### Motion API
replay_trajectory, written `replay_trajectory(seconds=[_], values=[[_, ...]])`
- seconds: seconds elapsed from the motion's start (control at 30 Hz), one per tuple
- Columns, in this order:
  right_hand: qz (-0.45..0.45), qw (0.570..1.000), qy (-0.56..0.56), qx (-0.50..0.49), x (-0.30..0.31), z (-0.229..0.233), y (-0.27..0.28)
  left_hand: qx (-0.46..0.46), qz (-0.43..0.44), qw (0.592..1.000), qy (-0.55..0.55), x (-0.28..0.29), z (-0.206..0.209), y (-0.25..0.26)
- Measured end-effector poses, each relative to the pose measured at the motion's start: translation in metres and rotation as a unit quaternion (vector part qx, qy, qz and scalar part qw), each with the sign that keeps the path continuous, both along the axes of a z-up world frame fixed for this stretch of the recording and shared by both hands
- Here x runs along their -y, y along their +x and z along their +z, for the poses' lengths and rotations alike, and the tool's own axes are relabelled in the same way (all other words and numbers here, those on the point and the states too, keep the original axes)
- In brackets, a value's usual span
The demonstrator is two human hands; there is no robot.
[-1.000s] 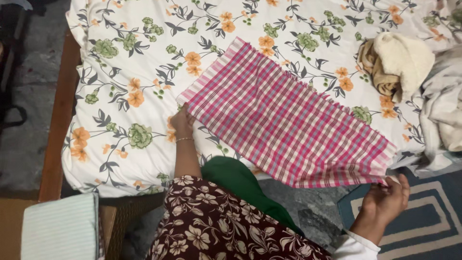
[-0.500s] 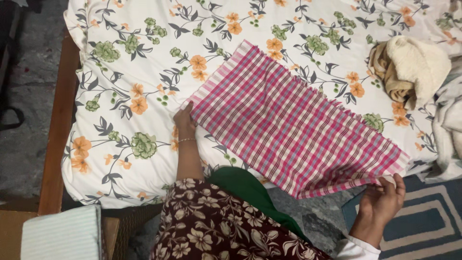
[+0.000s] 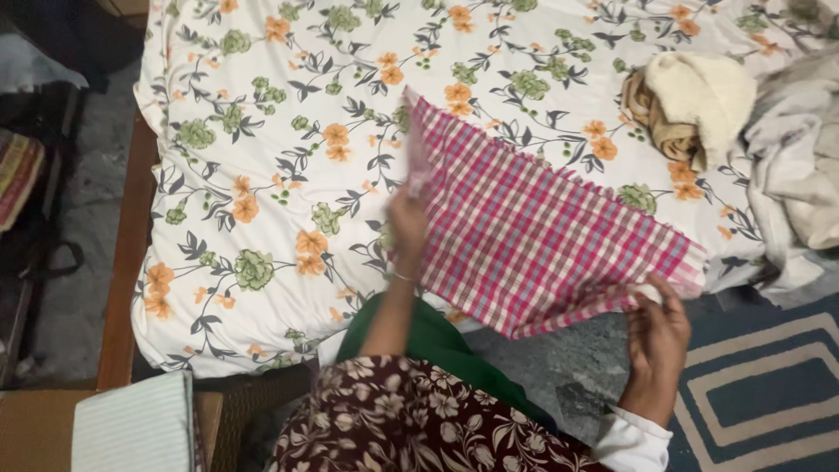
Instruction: The person folds a pink checkered towel, a white towel, and a yellow towel on a floral bedsheet, smoothing each one before stacking them on a nearby table.
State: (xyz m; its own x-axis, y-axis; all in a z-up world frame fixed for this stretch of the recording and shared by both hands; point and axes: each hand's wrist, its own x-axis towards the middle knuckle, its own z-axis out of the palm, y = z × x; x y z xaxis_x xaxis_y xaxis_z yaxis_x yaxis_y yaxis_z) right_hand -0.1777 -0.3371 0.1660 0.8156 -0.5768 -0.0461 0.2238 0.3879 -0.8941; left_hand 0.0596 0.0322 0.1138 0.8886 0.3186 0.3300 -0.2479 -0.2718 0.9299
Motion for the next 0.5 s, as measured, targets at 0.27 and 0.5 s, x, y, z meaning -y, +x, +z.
replay_trajectory(seconds=[0.27,0.5], values=[[0.159,0.985,0.049,-0.048,-0.028,-0.052,0.007,0.099,-0.225,0.962,0.117,0.171,0.04,-0.18],[0.208,0.963,-0.114,-0.128,-0.018,-0.05,-0.003,0.097,-0.273,0.942,0.169,0.184,-0.002,-0.215]])
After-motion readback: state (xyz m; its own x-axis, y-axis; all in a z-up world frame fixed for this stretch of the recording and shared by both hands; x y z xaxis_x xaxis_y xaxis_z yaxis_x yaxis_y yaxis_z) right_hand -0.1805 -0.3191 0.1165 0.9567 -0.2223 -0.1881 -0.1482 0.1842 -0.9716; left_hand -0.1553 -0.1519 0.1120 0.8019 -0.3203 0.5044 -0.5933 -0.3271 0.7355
